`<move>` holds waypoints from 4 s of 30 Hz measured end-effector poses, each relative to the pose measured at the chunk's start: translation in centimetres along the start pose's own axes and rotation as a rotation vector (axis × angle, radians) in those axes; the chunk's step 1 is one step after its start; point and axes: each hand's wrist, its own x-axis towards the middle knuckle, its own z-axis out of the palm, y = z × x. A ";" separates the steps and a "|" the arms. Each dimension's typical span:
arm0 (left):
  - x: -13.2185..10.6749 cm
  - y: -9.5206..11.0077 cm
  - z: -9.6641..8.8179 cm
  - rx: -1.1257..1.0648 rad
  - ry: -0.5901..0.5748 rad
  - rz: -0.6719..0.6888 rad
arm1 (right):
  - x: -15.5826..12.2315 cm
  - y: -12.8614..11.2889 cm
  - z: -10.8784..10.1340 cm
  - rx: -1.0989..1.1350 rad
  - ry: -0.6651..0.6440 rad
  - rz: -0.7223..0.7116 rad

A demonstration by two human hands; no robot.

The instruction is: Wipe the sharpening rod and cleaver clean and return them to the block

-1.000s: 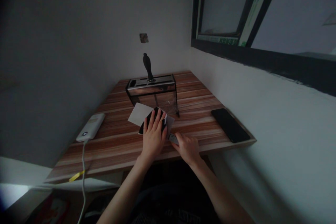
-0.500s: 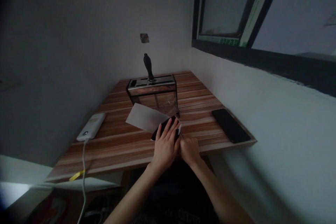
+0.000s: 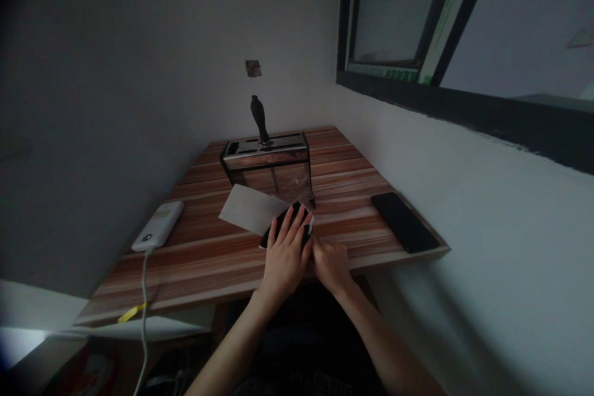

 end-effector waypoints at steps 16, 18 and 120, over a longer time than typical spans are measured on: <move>1.7 -5.9 -1.5 0.113 0.097 -0.163 | 0.0 -0.2 0.2 -0.031 0.098 -0.042; 2.0 -7.1 -1.9 0.118 0.122 -0.189 | 0.0 -0.1 0.3 -0.024 0.119 -0.055; -0.2 -2.1 -0.1 -0.010 0.009 0.042 | 0.1 0.0 0.0 -0.030 0.022 -0.045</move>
